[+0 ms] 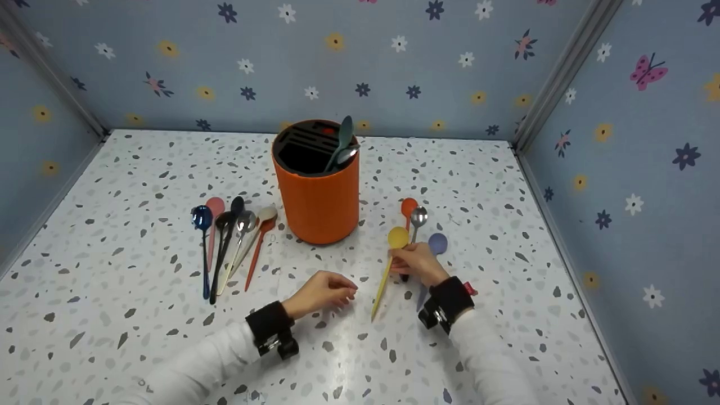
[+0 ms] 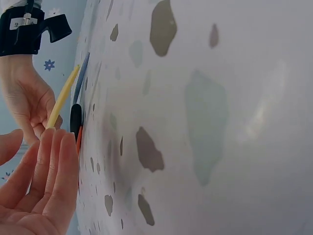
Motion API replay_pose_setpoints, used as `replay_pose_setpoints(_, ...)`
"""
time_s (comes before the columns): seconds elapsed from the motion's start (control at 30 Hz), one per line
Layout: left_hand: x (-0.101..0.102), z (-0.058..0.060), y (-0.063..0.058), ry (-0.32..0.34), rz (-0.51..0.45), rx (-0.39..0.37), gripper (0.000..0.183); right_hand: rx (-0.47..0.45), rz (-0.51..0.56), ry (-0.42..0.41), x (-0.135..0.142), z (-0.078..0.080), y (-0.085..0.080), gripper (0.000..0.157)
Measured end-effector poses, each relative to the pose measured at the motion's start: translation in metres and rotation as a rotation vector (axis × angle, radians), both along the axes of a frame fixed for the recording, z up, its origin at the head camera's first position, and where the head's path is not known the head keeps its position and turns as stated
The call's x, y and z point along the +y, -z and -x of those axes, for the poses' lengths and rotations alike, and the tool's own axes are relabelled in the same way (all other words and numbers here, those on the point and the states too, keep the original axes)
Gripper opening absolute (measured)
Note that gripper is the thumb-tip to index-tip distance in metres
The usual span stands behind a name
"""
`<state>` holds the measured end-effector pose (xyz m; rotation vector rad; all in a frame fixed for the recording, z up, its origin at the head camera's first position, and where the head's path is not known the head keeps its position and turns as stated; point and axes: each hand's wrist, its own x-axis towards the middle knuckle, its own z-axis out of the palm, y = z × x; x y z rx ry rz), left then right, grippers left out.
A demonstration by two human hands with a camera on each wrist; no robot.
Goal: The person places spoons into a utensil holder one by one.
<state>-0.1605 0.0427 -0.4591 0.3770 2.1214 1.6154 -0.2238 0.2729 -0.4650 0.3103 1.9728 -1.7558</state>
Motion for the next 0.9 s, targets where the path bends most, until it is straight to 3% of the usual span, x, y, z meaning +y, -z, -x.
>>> replay_pose_setpoints(0.13, 0.004, 0.008, 0.022, -0.016, -0.001, -0.005, 0.016, 0.005, 0.043, -0.019, -0.008, -0.002, 0.000, 0.033)
replay_pose_setpoints(0.37, 0.005, 0.009, 0.026, -0.044, -0.040, -0.073, 0.018, 0.025, 0.064, -0.053, -0.021, -0.005, 0.000, 0.029)
replay_pose_setpoints(0.53, 0.005, 0.013, 0.043, -0.014, -0.135, -0.104, 0.018, 0.014, 0.069, -0.059, -0.030, -0.006, -0.003, 0.030)
replay_pose_setpoints(0.63, 0.006, 0.012, 0.042, -0.019, -0.159, -0.133, 0.019, 0.007, 0.076, -0.055, -0.034, -0.007, -0.004, 0.032)
replay_pose_setpoints(0.77, 0.006, 0.006, 0.028, -0.054, -0.148, -0.186, 0.019, -0.006, 0.095, -0.046, -0.039, -0.008, -0.005, 0.034)
replay_pose_setpoints(0.9, 0.005, 0.003, 0.024, -0.049, -0.137, -0.174, 0.021, -0.006, 0.114, -0.048, -0.042, -0.008, -0.005, 0.033)
